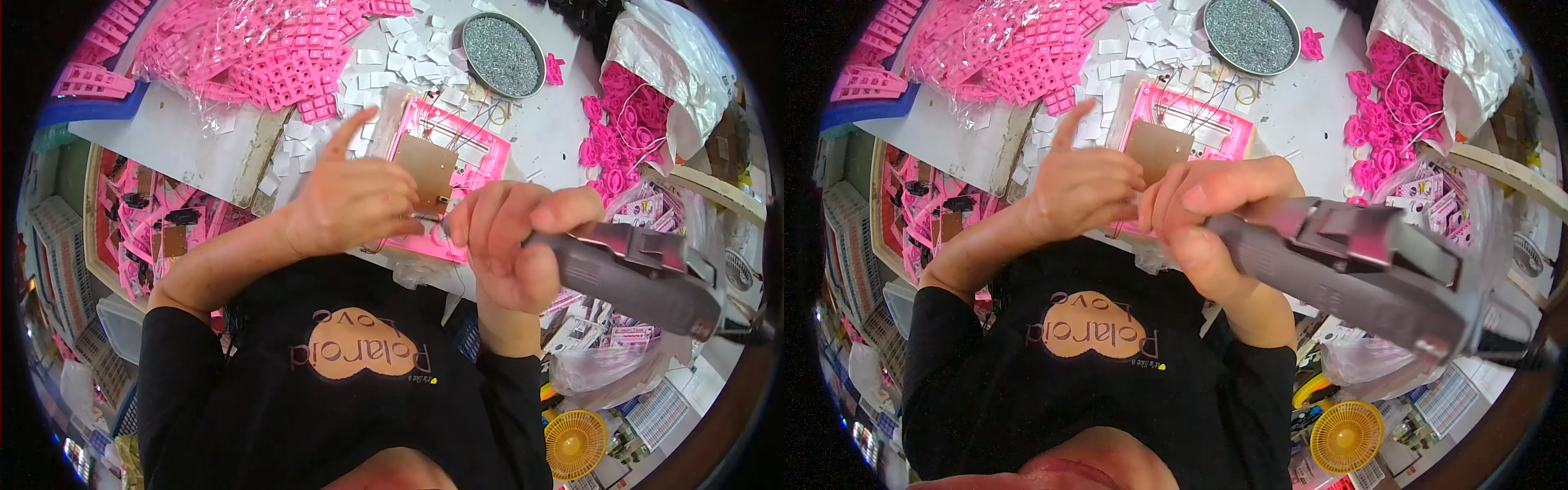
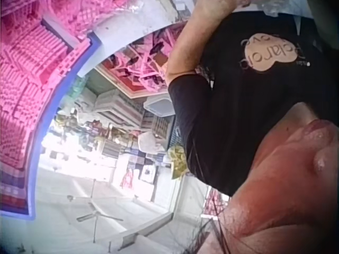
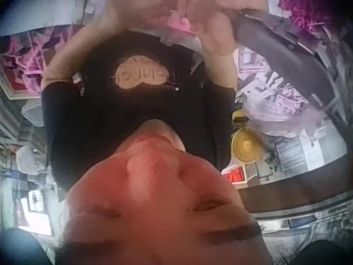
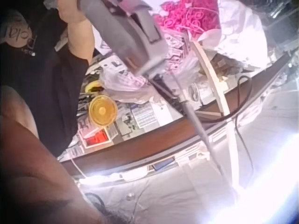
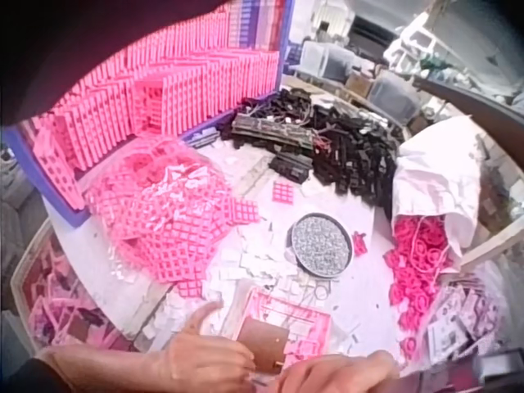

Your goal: Assembling a pink toy piggy bank by installing electronic components and plastic parts.

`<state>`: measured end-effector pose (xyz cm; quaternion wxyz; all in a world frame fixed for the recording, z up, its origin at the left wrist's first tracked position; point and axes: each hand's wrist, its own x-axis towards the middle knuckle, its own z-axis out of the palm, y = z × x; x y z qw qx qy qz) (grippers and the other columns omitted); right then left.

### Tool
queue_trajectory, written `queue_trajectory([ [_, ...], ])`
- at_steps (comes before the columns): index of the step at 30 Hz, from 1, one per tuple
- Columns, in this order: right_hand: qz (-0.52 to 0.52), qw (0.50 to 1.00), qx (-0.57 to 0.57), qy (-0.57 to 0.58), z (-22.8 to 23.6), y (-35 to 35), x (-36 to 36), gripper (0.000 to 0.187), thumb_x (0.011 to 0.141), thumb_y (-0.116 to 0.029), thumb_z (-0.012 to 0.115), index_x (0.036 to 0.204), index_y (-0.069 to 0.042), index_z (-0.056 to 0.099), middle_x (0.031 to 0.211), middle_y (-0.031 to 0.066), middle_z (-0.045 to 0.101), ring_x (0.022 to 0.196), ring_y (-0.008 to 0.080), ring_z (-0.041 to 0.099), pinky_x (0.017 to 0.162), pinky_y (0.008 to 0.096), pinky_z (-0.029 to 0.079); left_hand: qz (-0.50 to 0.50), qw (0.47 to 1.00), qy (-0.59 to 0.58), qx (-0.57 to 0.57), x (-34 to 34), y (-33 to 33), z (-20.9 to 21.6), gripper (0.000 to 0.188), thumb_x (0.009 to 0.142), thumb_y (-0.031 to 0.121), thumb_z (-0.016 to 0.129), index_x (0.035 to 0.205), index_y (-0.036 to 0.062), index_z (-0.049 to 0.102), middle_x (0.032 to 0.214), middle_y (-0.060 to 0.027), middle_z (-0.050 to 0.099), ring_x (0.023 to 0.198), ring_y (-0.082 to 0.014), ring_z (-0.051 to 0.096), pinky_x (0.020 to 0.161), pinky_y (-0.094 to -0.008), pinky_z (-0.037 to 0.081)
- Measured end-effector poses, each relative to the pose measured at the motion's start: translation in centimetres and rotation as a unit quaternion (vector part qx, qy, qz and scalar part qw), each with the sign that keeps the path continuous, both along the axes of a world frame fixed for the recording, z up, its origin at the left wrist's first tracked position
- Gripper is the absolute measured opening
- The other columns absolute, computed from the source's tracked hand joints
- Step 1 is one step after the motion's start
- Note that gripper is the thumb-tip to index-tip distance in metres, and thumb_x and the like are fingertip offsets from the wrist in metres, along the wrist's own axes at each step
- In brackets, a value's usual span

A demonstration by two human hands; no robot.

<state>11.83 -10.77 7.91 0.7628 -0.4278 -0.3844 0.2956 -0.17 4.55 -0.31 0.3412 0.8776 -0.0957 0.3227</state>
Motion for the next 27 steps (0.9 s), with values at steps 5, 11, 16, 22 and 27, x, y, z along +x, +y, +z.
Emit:
queue_trajectory([
  [5,-0.029,0.999,-0.012,-0.033,-2.4,0.8,-0.2,0.027,0.095,-0.016,0.065,0.111,-0.011,0.045,0.061,0.0019,0.047,0.051,0.0138,0.045,0.056,0.035,0.048,0.028,0.998,0.044,-0.039,-0.6,2.9,0.3,0.025,0.082,0.016,0.081,0.072,0.0122,0.059,0.066,0.0002,0.058,0.061,-0.0179,0.06,0.107,-0.049,0.039],
  [11,-0.028,0.997,-0.048,-0.046,-3.1,1.3,-1.1,0.026,0.095,-0.013,0.068,0.106,-0.009,0.044,0.063,0.0041,0.051,0.054,0.0144,0.049,0.059,0.0369,0.051,0.039,0.991,0.112,-0.066,-0.8,2.2,0.5,0.021,0.084,0.015,0.077,0.076,0.0131,0.058,0.071,0.0001,0.057,0.068,-0.0194,0.058,0.106,-0.0497,0.033],
  [16,0.012,0.984,-0.083,-0.159,-2.9,0.9,-0.9,0.025,0.095,-0.01,0.069,0.101,-0.008,0.045,0.068,0.0066,0.055,0.058,0.016,0.052,0.062,0.039,0.053,0.069,0.991,0.112,-0.029,-1.1,1.0,0.6,0.016,0.081,0.017,0.077,0.084,0.0145,0.062,0.085,0.0037,0.063,0.093,-0.0171,0.063,0.112,-0.0571,0.022],
  [22,0.049,0.998,-0.008,-0.042,-2.3,1.0,0.7,0.025,0.096,-0.016,0.069,0.109,-0.008,0.049,0.066,0.0046,0.054,0.057,0.0155,0.051,0.059,0.0358,0.05,0.069,0.992,0.1,-0.018,-1.1,0.1,0.3,0.016,0.078,0.014,0.079,0.089,0.015,0.068,0.092,0.0059,0.068,0.098,-0.015,0.064,0.114,-0.0584,0.02],
  [27,0.051,0.998,0.019,-0.015,0.1,2.0,0.4,0.028,0.096,-0.021,0.07,0.112,-0.01,0.049,0.063,0.0017,0.051,0.054,0.015,0.049,0.056,0.0352,0.048,0.061,0.989,0.117,-0.072,-1.2,-0.2,0.5,0.017,0.076,0.014,0.081,0.089,0.0148,0.07,0.089,0.0049,0.069,0.093,-0.0145,0.064,0.113,-0.0571,0.021],
])
